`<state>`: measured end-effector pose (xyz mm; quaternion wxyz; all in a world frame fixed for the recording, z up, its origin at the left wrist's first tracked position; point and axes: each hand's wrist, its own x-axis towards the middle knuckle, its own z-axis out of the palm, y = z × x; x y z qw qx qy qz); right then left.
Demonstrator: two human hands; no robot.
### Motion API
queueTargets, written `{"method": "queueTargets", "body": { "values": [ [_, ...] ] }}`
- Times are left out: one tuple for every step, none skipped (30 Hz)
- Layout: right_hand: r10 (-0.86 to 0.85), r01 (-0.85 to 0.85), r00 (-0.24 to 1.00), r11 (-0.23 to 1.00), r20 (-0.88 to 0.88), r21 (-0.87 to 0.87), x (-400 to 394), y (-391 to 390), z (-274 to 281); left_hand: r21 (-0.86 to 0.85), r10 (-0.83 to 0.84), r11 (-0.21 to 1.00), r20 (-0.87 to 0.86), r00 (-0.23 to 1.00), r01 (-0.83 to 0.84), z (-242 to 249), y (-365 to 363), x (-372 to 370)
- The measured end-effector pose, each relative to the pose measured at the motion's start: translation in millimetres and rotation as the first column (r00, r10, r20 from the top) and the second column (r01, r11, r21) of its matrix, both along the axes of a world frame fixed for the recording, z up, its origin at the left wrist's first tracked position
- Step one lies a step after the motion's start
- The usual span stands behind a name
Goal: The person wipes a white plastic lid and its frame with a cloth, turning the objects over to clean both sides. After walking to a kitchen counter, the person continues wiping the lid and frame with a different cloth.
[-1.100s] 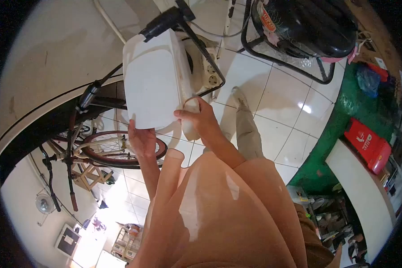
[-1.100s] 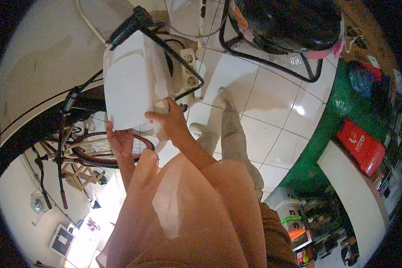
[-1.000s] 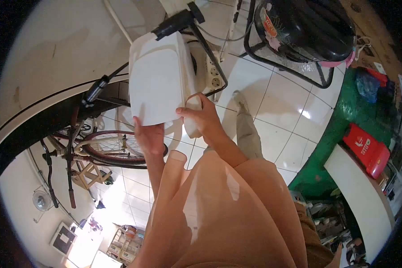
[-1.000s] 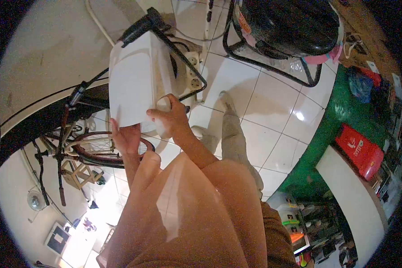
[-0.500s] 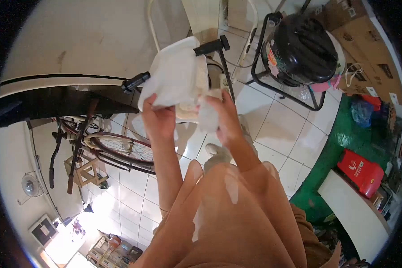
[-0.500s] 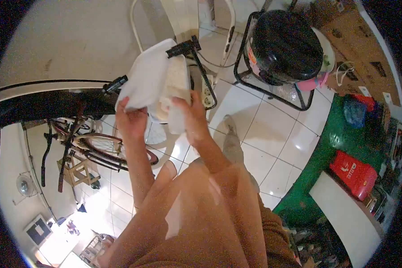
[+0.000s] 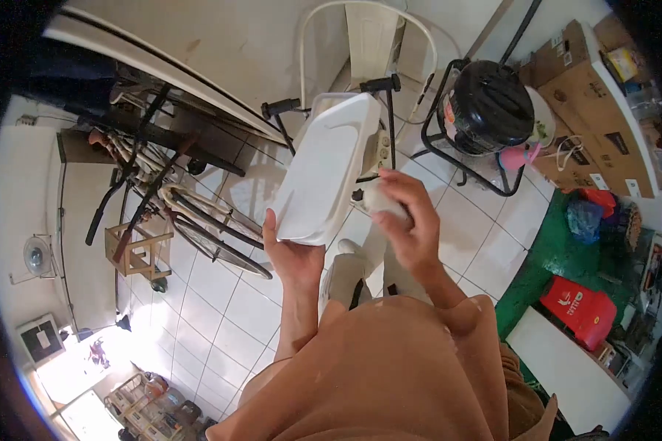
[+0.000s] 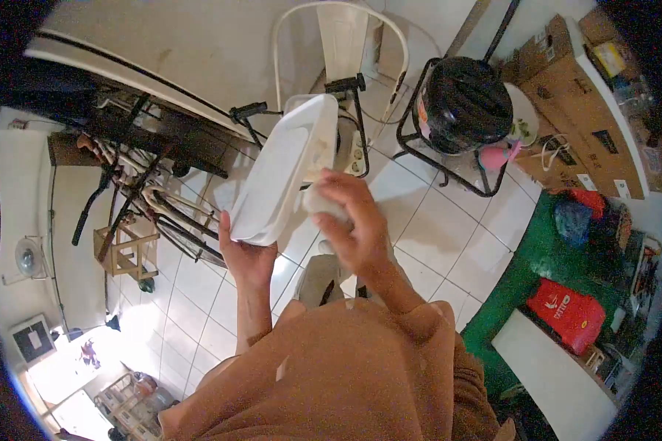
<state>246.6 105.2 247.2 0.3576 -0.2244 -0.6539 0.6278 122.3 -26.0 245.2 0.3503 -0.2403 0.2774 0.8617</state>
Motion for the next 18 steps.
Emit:
{"method": "queueTargets", "body": {
  "values": [
    [-0.015,0.014,1.000,0.971,-0.001,0.238,1.4,-7.6,16.8,0.129,-0.012,0.992,-0.003,1.000,0.012,8.3,-3.7,2.5],
    [-0.031,0.029,1.000,0.888,-0.004,0.460,4.6,-18.7,30.9,0.253,-0.025,0.967,-0.006,1.000,0.026,18.4,-8.5,6.4],
    [-0.029,0.043,0.999,0.914,-0.040,0.404,8.6,-33.1,37.1,0.270,-0.025,0.963,-0.015,1.000,0.028,29.6,-10.8,10.6],
    [-0.030,0.048,0.998,0.906,-0.050,0.421,11.5,-38.6,42.9,0.194,-0.035,0.980,-0.095,0.995,0.053,42.4,-10.2,14.5],
    [-0.030,0.040,0.999,0.878,-0.027,0.477,15.3,-43.5,49.3,0.111,-0.050,0.991,-0.172,0.984,0.070,56.3,-10.1,20.2],
    [-0.034,0.030,0.999,0.849,-0.002,0.528,19.3,-48.0,56.5,0.122,-0.051,0.990,-0.177,0.983,0.073,71.3,-8.5,26.8],
    [-0.066,0.060,0.998,0.863,-0.006,0.502,22.7,-50.1,65.3,0.105,-0.026,0.993,-0.197,0.980,0.047,86.5,-4.7,32.7],
    [-0.072,0.069,0.997,0.856,-0.015,0.512,25.9,-48.7,73.3,0.092,-0.001,0.996,-0.220,0.976,0.022,96.6,-2.6,36.7],
    [-0.116,0.106,0.993,0.836,-0.015,0.539,30.0,-46.2,81.3,0.102,-0.007,0.994,-0.227,0.974,0.031,98.2,-7.2,38.1],
    [-0.163,0.143,0.986,0.813,-0.015,0.565,33.8,-43.2,89.3,0.190,-0.087,0.972,-0.263,0.961,0.140,95.5,-13.5,37.8],
    [-0.197,0.166,0.980,0.794,-0.010,0.585,37.1,-38.3,96.7,0.271,-0.161,0.930,-0.303,0.939,0.247,94.8,-16.8,40.9],
    [-0.206,0.173,0.979,0.788,-0.012,0.591,40.8,-33.4,101.5,0.139,-0.160,0.968,-0.290,0.944,0.207,117.5,-5.1,51.6],
    [-0.231,0.208,0.973,0.801,-0.031,0.562,43.3,-26.6,105.7,0.193,-0.171,0.953,-0.292,0.941,0.234,120.0,-3.0,55.5],
    [-0.255,0.243,0.966,0.812,-0.053,0.531,46.1,-19.5,109.5,0.246,-0.182,0.934,-0.297,0.937,0.259,121.8,-1.1,58.7],
    [-0.241,0.234,0.969,0.841,-0.050,0.488,50.5,-13.3,106.9,0.251,-0.185,0.931,-0.303,0.935,0.266,122.6,0.6,61.8],
    [-0.244,0.238,0.968,0.837,-0.054,0.492,57.6,-13.1,107.7,0.270,-0.225,0.910,-0.318,0.921,0.315,122.0,1.6,65.6],
    [-0.233,0.226,0.972,0.888,-0.032,0.401,64.1,-11.5,109.3,0.290,-0.259,0.886,-0.336,0.905,0.361,122.8,3.2,70.6],
    [-0.219,0.212,0.976,0.929,-0.012,0.303,70.3,-9.3,111.3,0.295,-0.257,0.884,-0.341,0.905,0.362,124.8,4.6,77.1]
  ]
}}
